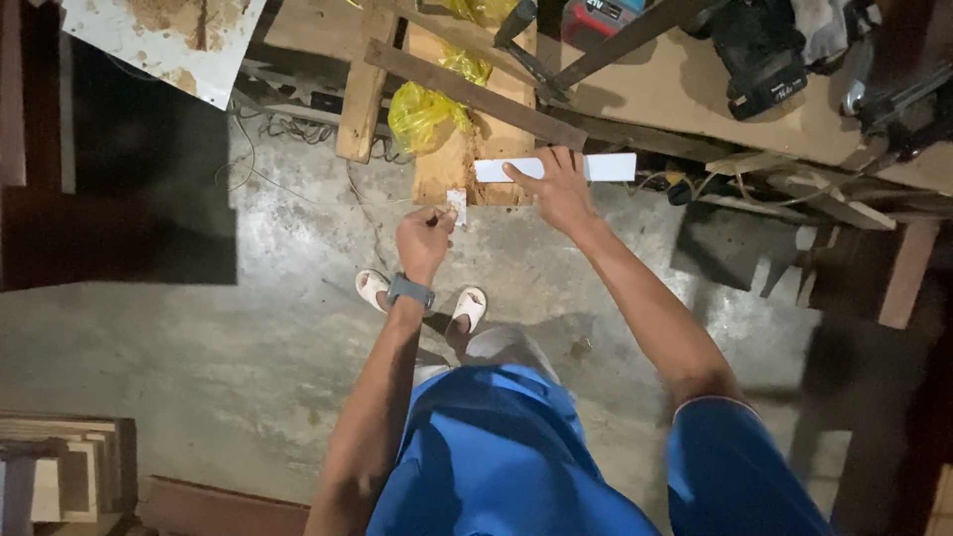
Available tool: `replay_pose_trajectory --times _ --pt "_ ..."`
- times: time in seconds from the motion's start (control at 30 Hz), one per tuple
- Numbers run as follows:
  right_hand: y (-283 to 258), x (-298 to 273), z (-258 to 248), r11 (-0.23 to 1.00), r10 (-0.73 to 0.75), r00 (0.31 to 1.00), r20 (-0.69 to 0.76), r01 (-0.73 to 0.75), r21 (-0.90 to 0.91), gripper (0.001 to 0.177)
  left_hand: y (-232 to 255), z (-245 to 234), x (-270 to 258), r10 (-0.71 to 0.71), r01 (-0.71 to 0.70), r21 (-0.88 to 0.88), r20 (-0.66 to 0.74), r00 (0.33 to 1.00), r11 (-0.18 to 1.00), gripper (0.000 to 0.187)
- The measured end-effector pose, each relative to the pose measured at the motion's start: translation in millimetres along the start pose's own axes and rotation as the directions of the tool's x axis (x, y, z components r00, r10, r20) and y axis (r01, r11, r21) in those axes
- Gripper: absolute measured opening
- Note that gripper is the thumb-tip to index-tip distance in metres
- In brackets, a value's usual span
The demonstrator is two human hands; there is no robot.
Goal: The person scrapes a small piece of wood clamped to a workbench using a white plastic scraper. They repeatedly scrape the surface to remove material and then wipe the debris onto a nearby white board.
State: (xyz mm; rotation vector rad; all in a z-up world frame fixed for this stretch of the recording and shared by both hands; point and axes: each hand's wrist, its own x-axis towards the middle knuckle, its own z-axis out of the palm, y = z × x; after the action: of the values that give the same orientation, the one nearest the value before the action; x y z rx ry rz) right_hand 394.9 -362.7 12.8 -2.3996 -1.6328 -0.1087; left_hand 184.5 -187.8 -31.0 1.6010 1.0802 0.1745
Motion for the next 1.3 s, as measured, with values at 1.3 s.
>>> replay_pose_trajectory --times 1.3 --pt "-51.4 -21.0 53.3 0.899 0.436 0.889 -0.140 -0.423 0.115 0.068 40.1 20.7 38.7 0.104 -0.069 0.289 -0.107 0.989 0.955 0.018"
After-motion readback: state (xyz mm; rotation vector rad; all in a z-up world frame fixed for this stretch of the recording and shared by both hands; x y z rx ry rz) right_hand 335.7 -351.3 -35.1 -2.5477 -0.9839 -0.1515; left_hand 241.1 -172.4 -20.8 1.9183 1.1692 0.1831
